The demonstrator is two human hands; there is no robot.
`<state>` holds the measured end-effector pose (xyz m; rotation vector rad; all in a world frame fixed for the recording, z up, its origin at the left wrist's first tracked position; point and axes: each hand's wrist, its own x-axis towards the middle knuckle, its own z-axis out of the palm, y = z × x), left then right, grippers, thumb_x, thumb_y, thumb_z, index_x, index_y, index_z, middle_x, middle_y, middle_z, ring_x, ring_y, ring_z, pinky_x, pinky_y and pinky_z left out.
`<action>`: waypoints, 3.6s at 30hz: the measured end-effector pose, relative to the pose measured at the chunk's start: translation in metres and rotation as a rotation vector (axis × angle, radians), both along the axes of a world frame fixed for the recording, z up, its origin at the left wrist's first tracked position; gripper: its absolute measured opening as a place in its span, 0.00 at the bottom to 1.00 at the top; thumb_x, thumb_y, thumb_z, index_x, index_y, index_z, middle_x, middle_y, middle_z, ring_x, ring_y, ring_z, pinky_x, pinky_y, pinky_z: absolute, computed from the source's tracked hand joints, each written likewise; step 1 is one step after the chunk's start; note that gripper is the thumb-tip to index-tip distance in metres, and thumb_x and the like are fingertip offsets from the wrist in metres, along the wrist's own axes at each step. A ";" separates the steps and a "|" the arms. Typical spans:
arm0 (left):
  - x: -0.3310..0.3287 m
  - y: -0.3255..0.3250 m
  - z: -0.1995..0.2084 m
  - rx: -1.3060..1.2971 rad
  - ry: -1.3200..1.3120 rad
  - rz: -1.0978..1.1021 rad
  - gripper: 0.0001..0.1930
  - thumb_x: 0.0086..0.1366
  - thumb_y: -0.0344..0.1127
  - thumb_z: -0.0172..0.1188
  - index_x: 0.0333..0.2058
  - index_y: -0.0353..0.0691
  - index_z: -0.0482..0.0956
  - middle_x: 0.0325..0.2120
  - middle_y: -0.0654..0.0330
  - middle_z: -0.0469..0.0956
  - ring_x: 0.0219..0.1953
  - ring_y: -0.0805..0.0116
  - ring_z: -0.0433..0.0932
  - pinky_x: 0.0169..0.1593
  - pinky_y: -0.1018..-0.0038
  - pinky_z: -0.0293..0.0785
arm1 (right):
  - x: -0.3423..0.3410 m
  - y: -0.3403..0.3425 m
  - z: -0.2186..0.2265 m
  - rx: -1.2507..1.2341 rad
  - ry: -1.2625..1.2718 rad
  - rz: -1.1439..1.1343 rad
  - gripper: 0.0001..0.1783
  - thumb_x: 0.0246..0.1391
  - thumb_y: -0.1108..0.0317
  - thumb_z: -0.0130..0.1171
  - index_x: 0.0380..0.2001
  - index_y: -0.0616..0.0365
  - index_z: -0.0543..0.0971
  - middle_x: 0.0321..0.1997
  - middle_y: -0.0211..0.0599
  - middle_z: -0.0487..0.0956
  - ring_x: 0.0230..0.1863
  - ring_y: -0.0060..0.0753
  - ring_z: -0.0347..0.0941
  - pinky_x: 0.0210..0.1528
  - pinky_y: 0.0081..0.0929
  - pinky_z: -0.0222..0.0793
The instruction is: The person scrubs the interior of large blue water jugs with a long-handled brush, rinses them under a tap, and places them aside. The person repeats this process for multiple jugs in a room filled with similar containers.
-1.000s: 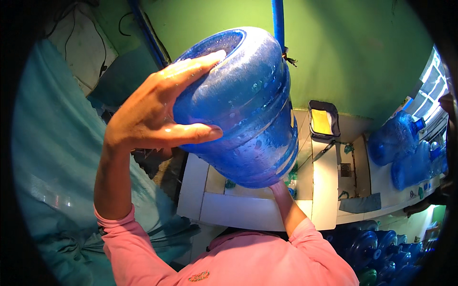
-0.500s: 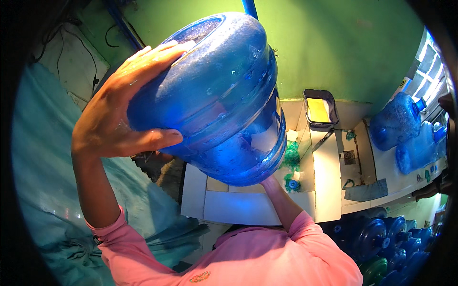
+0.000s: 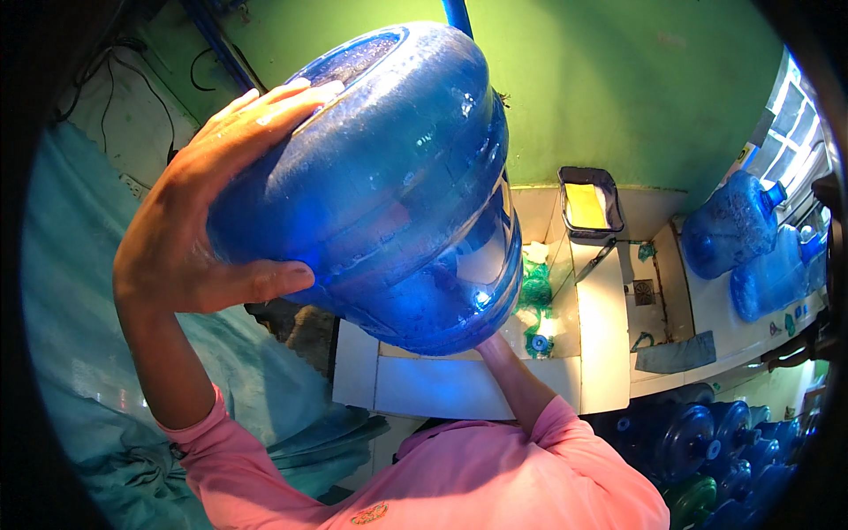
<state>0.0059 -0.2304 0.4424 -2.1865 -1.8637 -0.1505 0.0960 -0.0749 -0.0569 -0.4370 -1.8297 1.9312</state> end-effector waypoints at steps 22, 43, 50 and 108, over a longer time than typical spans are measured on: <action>-0.072 -0.010 -0.361 0.138 -1.695 0.768 0.37 0.66 0.50 0.64 0.63 0.29 0.64 0.60 0.47 0.70 0.61 0.61 0.69 0.65 0.70 0.62 | 0.177 0.147 0.005 -0.911 0.659 -0.736 0.17 0.55 0.50 0.59 0.34 0.53 0.79 0.36 0.35 0.81 0.39 0.30 0.77 0.47 0.31 0.74; -0.068 0.203 -0.215 0.196 -1.639 0.106 0.15 0.71 0.39 0.51 0.50 0.38 0.77 0.33 0.66 0.77 0.31 0.80 0.73 0.37 0.78 0.77 | -0.027 0.124 0.006 0.336 -0.074 -0.515 0.31 0.39 0.57 0.76 0.45 0.60 0.77 0.38 0.45 0.84 0.40 0.48 0.82 0.43 0.38 0.76; -0.076 0.197 -0.307 0.049 -1.631 0.130 0.16 0.73 0.40 0.51 0.52 0.38 0.76 0.36 0.66 0.79 0.38 0.78 0.77 0.41 0.78 0.77 | -0.031 0.125 0.016 0.288 -0.308 -0.425 0.35 0.39 0.50 0.74 0.49 0.58 0.78 0.45 0.48 0.83 0.49 0.49 0.80 0.51 0.41 0.75; -0.055 0.197 -0.309 0.230 -1.269 -0.013 0.17 0.62 0.36 0.58 0.47 0.35 0.70 0.36 0.55 0.75 0.41 0.67 0.76 0.50 0.68 0.73 | -0.028 0.140 0.021 0.343 -0.049 -0.513 0.26 0.42 0.54 0.75 0.36 0.64 0.80 0.33 0.39 0.84 0.34 0.34 0.80 0.38 0.34 0.74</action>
